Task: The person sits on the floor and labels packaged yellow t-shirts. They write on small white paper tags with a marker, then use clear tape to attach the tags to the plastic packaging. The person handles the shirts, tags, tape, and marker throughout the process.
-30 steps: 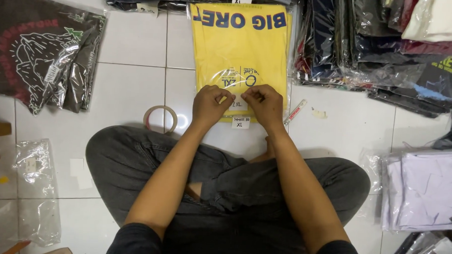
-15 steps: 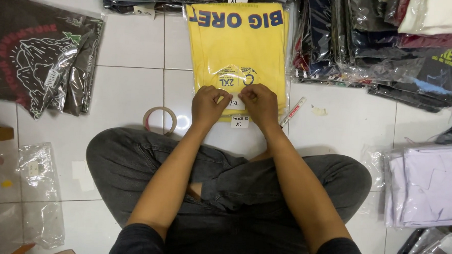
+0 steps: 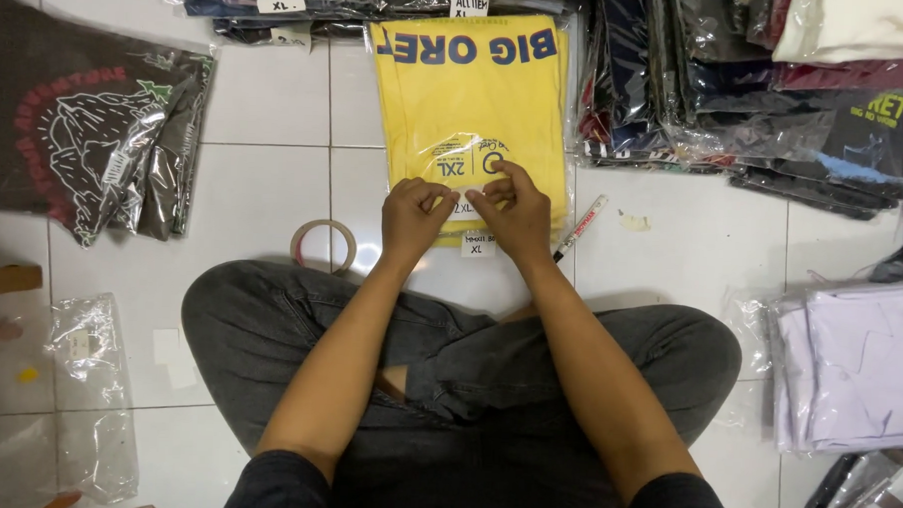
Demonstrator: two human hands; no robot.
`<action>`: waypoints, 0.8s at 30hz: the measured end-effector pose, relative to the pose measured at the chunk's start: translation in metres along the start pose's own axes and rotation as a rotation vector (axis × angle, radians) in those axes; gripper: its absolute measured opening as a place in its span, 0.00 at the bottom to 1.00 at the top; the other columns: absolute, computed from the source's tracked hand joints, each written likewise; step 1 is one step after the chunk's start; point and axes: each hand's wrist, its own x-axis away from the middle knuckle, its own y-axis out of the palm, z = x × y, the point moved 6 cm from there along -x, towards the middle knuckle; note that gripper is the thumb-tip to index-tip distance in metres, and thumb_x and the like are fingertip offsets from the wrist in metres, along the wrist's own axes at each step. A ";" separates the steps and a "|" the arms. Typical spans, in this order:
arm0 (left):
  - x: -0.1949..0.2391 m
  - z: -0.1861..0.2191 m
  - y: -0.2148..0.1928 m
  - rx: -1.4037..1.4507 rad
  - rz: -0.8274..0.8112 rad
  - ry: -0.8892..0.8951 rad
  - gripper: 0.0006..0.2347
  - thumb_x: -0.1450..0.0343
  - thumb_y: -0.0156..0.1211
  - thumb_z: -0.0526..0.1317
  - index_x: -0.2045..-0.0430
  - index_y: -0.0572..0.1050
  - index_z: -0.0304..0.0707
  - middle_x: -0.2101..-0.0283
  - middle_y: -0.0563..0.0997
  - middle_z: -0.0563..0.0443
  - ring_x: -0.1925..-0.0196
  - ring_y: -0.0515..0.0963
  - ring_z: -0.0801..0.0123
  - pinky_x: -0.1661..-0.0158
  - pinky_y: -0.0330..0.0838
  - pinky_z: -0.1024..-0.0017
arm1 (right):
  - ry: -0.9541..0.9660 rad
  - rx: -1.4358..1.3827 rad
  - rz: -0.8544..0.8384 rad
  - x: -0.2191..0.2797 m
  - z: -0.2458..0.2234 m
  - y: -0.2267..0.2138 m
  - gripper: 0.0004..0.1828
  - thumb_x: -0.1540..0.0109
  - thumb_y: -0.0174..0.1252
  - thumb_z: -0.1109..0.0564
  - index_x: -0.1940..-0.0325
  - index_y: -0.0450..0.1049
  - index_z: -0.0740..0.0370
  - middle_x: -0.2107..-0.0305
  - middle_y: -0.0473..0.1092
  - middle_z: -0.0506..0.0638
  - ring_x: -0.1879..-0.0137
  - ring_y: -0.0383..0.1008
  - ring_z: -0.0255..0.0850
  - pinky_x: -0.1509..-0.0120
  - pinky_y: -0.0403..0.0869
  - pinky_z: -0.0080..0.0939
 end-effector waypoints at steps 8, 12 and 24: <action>0.010 0.017 -0.011 0.111 0.041 -0.004 0.10 0.43 0.64 0.35 0.73 0.73 0.35 0.81 0.64 0.51 0.75 0.66 0.67 0.69 0.62 0.72 | 0.110 -0.227 -0.125 0.009 0.000 -0.002 0.23 0.49 0.61 0.64 0.52 0.64 0.58 0.77 0.70 0.51 0.71 0.68 0.36 0.65 0.69 0.33; 0.013 0.012 -0.011 0.084 -0.065 0.043 0.08 0.42 0.65 0.37 0.75 0.75 0.39 0.82 0.64 0.53 0.75 0.66 0.68 0.69 0.63 0.73 | 0.108 -0.261 -0.174 0.016 0.003 -0.004 0.25 0.50 0.60 0.66 0.51 0.63 0.58 0.77 0.70 0.51 0.71 0.67 0.35 0.64 0.69 0.32; 0.046 0.001 -0.011 0.143 -0.062 -0.187 0.03 0.40 0.57 0.35 0.77 0.75 0.40 0.81 0.67 0.53 0.74 0.68 0.71 0.69 0.65 0.75 | 0.155 -0.215 -0.035 0.045 0.016 -0.022 0.22 0.49 0.58 0.63 0.51 0.64 0.57 0.73 0.66 0.51 0.67 0.67 0.35 0.61 0.71 0.33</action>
